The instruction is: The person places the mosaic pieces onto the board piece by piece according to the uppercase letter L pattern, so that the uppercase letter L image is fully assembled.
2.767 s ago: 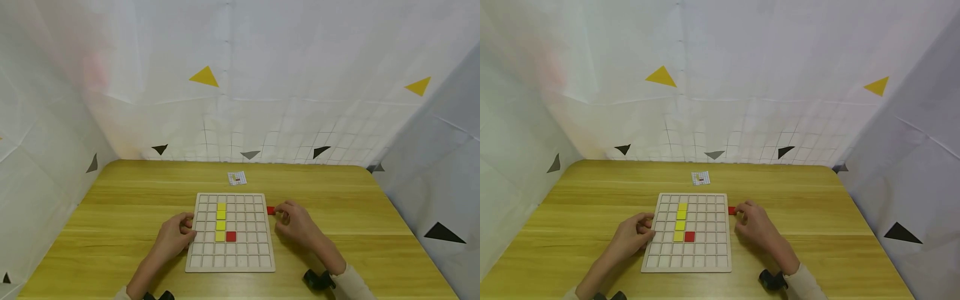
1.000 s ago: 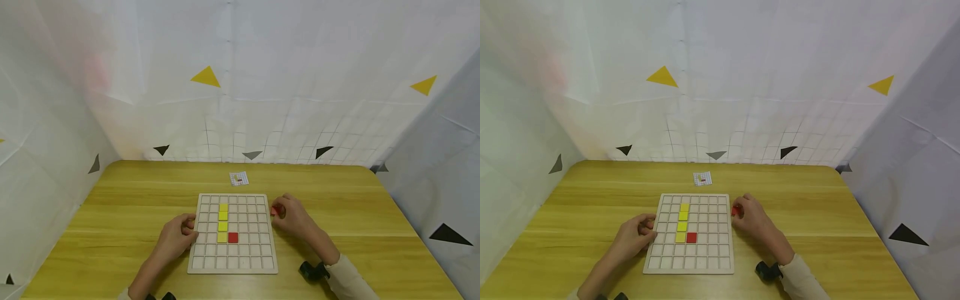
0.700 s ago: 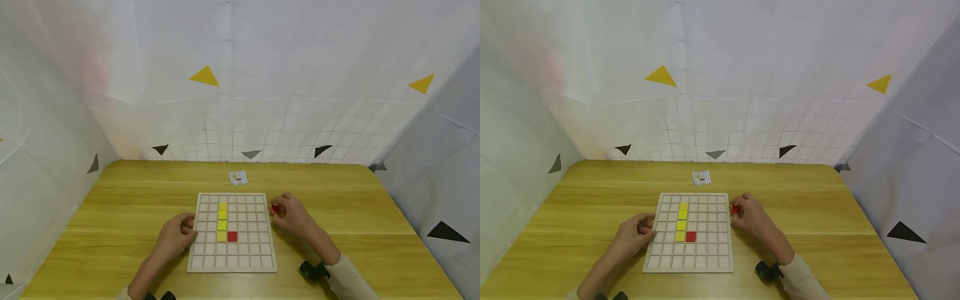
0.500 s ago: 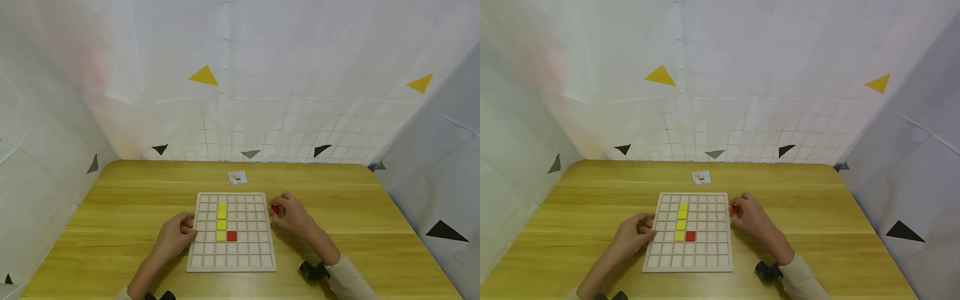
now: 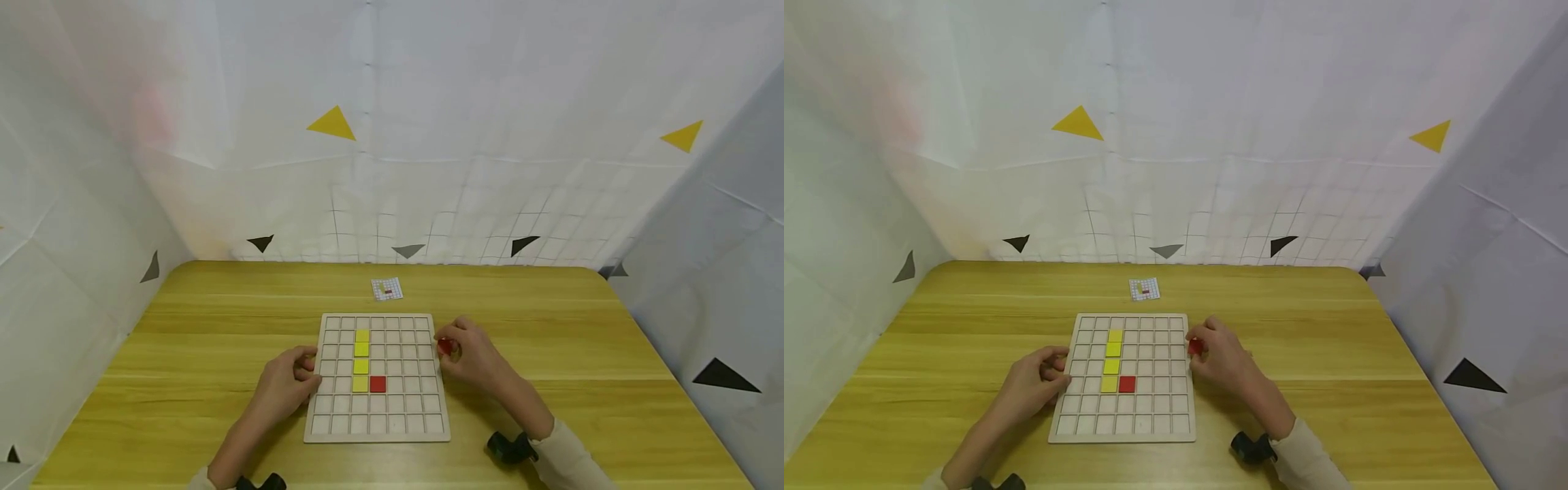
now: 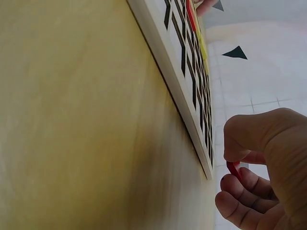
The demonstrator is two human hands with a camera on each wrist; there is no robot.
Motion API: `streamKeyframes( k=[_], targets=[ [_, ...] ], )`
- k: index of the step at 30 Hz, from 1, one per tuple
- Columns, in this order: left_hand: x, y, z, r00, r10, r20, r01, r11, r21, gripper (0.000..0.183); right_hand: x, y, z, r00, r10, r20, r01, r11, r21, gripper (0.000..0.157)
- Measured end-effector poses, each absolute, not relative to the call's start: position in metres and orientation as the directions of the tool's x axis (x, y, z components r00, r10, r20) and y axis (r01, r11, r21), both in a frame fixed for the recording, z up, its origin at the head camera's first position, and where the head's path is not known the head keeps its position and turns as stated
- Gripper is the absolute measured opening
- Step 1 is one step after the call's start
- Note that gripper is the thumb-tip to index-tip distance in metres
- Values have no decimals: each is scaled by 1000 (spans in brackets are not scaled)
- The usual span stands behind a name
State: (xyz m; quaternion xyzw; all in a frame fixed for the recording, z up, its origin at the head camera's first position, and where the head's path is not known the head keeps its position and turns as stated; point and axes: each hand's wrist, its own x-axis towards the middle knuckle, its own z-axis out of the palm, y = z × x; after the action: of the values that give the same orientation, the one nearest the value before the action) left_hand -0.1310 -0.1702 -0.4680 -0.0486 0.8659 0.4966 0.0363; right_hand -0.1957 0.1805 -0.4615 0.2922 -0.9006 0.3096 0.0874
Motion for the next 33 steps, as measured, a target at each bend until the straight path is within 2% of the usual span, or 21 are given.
streamKeyframes(
  k=[33],
  targets=[
    [-131, -170, -468, -993, -46, -109, -118, 496, 860, 48, -181, 157, -457, -781, -555, 286, -611, 586, -532, 26]
  ],
)
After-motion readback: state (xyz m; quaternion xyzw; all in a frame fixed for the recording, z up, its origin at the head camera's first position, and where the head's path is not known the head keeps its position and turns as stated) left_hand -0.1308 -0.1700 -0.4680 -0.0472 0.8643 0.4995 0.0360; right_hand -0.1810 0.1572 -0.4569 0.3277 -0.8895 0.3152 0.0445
